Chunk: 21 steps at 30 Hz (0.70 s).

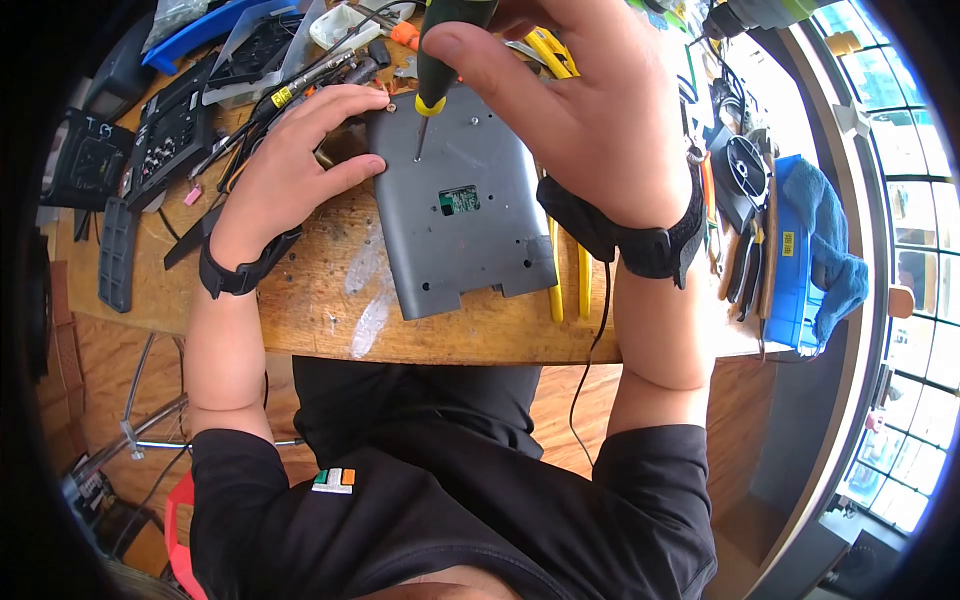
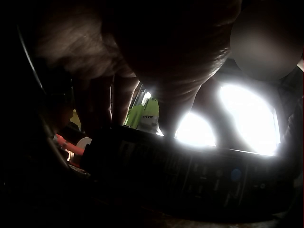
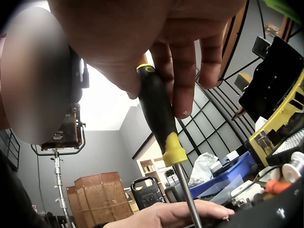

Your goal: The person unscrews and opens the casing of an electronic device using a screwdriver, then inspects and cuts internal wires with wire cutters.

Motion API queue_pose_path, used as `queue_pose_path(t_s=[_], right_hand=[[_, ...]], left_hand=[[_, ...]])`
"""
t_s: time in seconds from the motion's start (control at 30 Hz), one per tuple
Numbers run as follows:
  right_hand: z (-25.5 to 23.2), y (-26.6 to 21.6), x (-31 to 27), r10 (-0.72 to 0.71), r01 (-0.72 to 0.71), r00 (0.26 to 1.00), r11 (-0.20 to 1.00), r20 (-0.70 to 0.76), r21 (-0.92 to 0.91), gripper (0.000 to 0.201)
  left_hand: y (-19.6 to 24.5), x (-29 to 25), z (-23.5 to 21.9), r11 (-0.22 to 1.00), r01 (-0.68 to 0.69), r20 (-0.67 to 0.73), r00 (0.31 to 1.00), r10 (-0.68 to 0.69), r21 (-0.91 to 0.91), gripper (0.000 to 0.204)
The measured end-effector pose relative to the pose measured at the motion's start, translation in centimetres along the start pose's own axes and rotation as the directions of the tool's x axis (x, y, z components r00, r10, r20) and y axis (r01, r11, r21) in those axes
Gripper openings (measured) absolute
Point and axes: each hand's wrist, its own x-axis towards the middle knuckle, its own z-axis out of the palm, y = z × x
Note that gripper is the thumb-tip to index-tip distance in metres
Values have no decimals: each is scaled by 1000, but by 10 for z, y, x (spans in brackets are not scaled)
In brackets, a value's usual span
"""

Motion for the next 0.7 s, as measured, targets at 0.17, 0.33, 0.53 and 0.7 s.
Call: queue_pose_path(t_s=[0.17,0.33,0.53,0.7], right_hand=[[5,-1,0,22,-22,1000,998,-7,53,40],[0,-11,10,-144,148,989,973,37,-178,38],[19,5,16,-347,345,935,938,-67,-34,41],[7,-14,16,-191,194,980,979,50,-59,39]], left_hand=[[-3,-1,2,999,-4,-4,1000,4,37,47],[-1,0,1,1000,-12,9,1000,12,3,48],[-1,0,1,1000,-11,-2,1000,11,-4,48],[0,1,0,1000,-6,5,1000,6,-16,48]])
